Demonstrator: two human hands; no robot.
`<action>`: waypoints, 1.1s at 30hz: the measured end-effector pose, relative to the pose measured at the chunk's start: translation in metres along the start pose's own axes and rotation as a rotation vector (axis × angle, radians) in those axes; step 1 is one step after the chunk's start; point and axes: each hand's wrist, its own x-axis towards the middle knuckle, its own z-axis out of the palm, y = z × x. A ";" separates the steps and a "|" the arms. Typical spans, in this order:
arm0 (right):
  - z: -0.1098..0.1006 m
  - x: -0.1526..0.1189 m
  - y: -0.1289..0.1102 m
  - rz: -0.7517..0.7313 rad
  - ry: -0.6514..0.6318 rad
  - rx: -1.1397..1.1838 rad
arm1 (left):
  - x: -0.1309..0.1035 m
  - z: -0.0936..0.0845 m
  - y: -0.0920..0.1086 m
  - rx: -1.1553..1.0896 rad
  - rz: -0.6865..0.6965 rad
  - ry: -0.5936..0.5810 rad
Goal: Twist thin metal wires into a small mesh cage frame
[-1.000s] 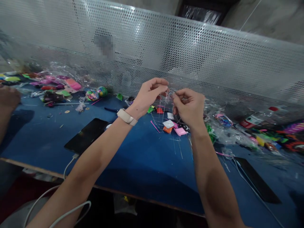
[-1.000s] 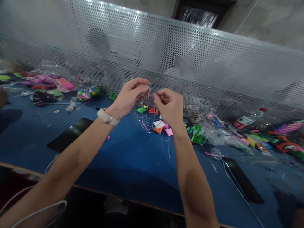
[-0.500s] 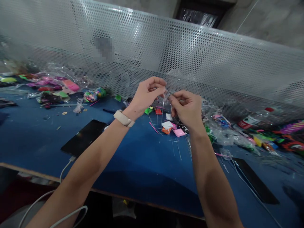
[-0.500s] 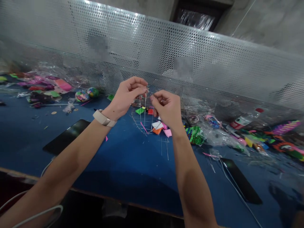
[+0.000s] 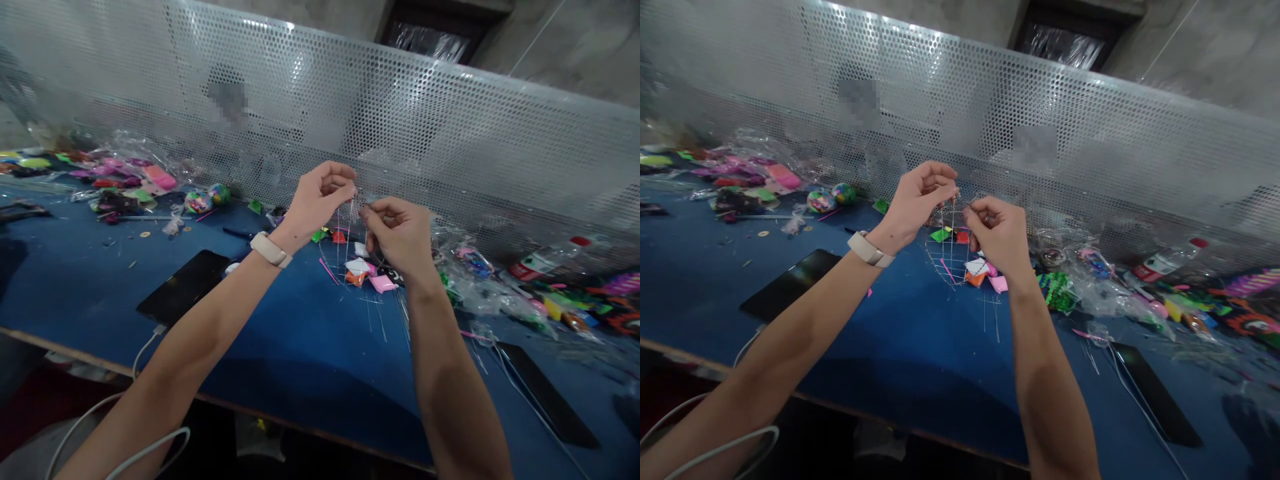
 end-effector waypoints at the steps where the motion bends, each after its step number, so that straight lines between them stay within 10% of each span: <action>1: 0.000 0.000 0.000 -0.002 -0.003 0.001 | 0.001 -0.001 -0.002 0.013 0.020 0.004; 7: -0.002 0.000 0.001 -0.021 -0.006 0.012 | 0.003 -0.003 -0.008 0.020 0.038 -0.007; 19: -0.017 0.016 0.031 -0.181 0.603 0.075 | -0.007 -0.003 -0.019 -0.113 -0.216 -0.436; 33: -0.027 0.016 0.009 -0.196 0.830 0.075 | -0.005 -0.014 -0.022 -0.112 -0.251 -0.632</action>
